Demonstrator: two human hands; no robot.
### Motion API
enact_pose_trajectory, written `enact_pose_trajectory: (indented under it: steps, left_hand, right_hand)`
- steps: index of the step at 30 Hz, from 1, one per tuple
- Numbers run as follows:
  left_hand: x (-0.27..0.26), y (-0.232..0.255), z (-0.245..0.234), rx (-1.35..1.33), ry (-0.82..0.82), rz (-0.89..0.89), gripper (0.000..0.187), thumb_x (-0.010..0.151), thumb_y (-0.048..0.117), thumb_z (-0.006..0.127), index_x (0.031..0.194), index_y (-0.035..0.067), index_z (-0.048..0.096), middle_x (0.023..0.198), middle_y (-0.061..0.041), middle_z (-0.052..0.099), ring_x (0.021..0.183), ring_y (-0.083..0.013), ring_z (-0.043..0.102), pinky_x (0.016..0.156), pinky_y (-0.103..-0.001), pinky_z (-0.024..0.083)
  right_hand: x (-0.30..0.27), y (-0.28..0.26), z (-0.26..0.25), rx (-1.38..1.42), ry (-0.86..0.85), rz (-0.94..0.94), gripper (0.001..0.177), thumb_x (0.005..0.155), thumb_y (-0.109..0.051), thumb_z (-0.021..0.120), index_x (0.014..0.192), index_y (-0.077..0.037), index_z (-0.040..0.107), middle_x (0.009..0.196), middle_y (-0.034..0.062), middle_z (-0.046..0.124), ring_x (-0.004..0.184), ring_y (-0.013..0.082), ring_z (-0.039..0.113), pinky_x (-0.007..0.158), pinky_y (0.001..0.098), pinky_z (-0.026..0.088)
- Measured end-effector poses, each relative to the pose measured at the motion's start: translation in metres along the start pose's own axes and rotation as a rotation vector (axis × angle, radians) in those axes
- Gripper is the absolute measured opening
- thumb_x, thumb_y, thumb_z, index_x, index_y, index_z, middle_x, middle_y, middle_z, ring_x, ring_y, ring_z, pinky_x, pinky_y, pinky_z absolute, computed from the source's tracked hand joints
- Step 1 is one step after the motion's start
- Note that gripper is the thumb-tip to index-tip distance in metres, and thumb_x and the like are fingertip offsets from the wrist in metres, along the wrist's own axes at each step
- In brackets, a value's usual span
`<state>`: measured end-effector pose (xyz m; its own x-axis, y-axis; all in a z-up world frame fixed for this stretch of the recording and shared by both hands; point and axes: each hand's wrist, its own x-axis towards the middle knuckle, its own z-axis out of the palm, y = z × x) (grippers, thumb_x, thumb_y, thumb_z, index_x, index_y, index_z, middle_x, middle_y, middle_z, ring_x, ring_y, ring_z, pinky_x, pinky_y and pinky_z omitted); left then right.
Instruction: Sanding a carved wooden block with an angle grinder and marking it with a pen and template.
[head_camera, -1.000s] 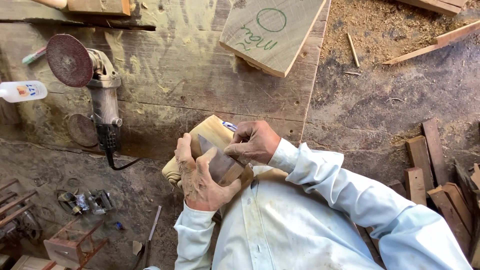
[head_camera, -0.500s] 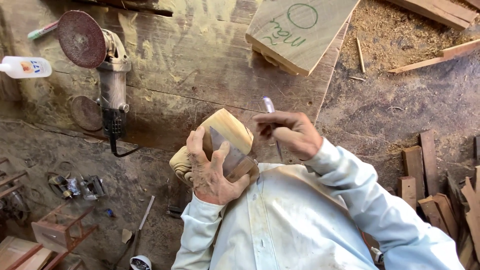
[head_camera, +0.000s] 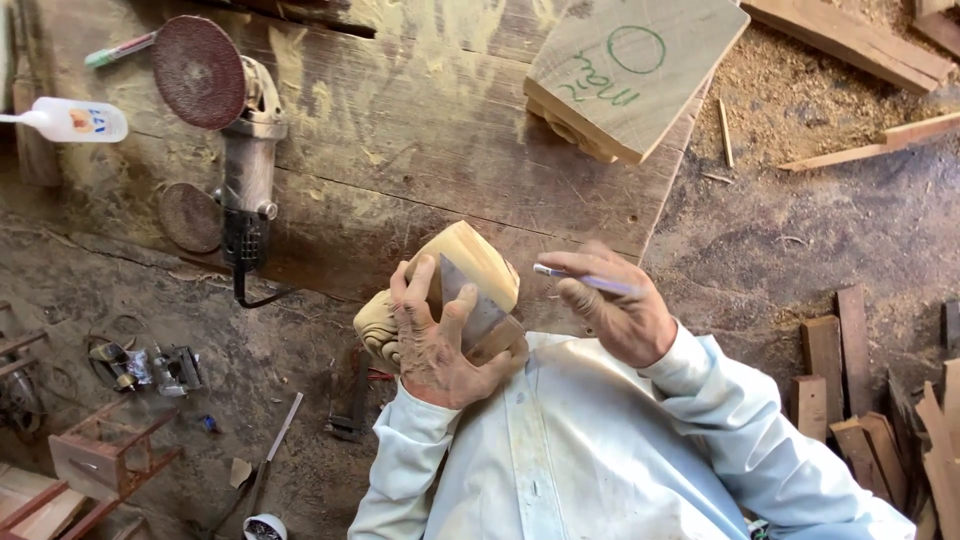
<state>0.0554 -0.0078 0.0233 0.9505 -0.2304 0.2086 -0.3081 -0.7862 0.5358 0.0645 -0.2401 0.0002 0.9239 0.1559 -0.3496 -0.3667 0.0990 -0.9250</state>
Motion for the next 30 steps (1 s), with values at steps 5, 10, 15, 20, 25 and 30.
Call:
enact_pose_trajectory:
  steps: [5, 10, 15, 20, 25, 30]
  left_hand:
    - [0.000, 0.002, 0.001, -0.026, 0.025, -0.012, 0.067, 0.055, 0.030, 0.085, 0.115, 0.010, 0.065, 0.146, -0.028, 0.041, 0.131, -0.0661, 0.040, 0.106, -0.071, 0.041]
    - [-0.006, -0.004, 0.007, -0.034, 0.035, -0.011, 0.075, 0.046, 0.029, 0.084, 0.117, 0.011, 0.064, 0.145, -0.027, 0.042, 0.131, -0.0657, 0.040, 0.106, -0.073, 0.040]
    - [-0.007, -0.003, 0.004, -0.041, -0.001, -0.049, 0.075, 0.047, 0.030, 0.084, 0.117, 0.013, 0.063, 0.147, -0.026, 0.039, 0.134, -0.0663, 0.036, 0.108, -0.072, 0.039]
    - [-0.006, -0.003, 0.000, -0.045, -0.038, -0.057, 0.075, 0.050, 0.034, 0.088, 0.117, 0.012, 0.063, 0.150, -0.027, 0.038, 0.137, -0.0661, 0.034, 0.109, -0.073, 0.038]
    - [-0.008, -0.005, 0.002, -0.056, -0.048, -0.049, 0.075, 0.050, 0.036, 0.090, 0.116, 0.010, 0.065, 0.152, -0.027, 0.036, 0.138, -0.0683, 0.031, 0.110, -0.074, 0.034]
    - [-0.010, -0.007, 0.001, -0.054, -0.070, -0.046, 0.075, 0.051, 0.039, 0.090, 0.116, 0.010, 0.065, 0.153, -0.027, 0.034, 0.139, -0.0688, 0.029, 0.111, -0.074, 0.033]
  right_hand:
    - [0.014, -0.013, 0.028, -0.380, 0.077, -0.449, 0.028, 0.097, -0.022, 0.069, 0.121, -0.011, 0.078, 0.092, 0.0116, 0.073, 0.077, 0.0265, 0.074, 0.067, 0.0370, 0.060]
    - [0.033, -0.013, 0.058, -0.421, 0.076, -0.538, 0.021, 0.092, -0.017, 0.076, 0.112, -0.014, 0.078, 0.092, 0.0103, 0.075, 0.079, 0.0311, 0.076, 0.065, 0.0399, 0.061]
    - [0.046, -0.013, 0.050, -0.356, 0.069, -0.557, 0.012, 0.098, -0.019, 0.069, 0.104, -0.009, 0.075, 0.101, 0.0137, 0.070, 0.093, 0.0348, 0.074, 0.080, 0.0413, 0.060]
    - [0.037, -0.006, 0.035, -0.173, 0.106, -0.378, 0.030, 0.095, -0.007, 0.072, 0.124, -0.001, 0.069, 0.087, 0.0124, 0.073, 0.073, 0.0163, 0.070, 0.071, 0.0319, 0.060]
    - [0.024, 0.009, 0.022, -0.135, 0.075, -0.402, 0.071, 0.099, -0.001, 0.066, 0.157, 0.003, 0.026, 0.086, 0.0146, 0.070, 0.071, 0.0155, 0.063, 0.072, 0.0300, 0.055]
    - [0.020, -0.013, 0.021, -0.176, 0.080, -0.407, 0.047, 0.094, 0.002, 0.070, 0.140, 0.002, 0.059, 0.082, 0.0096, 0.072, 0.071, 0.0129, 0.066, 0.069, 0.0279, 0.057]
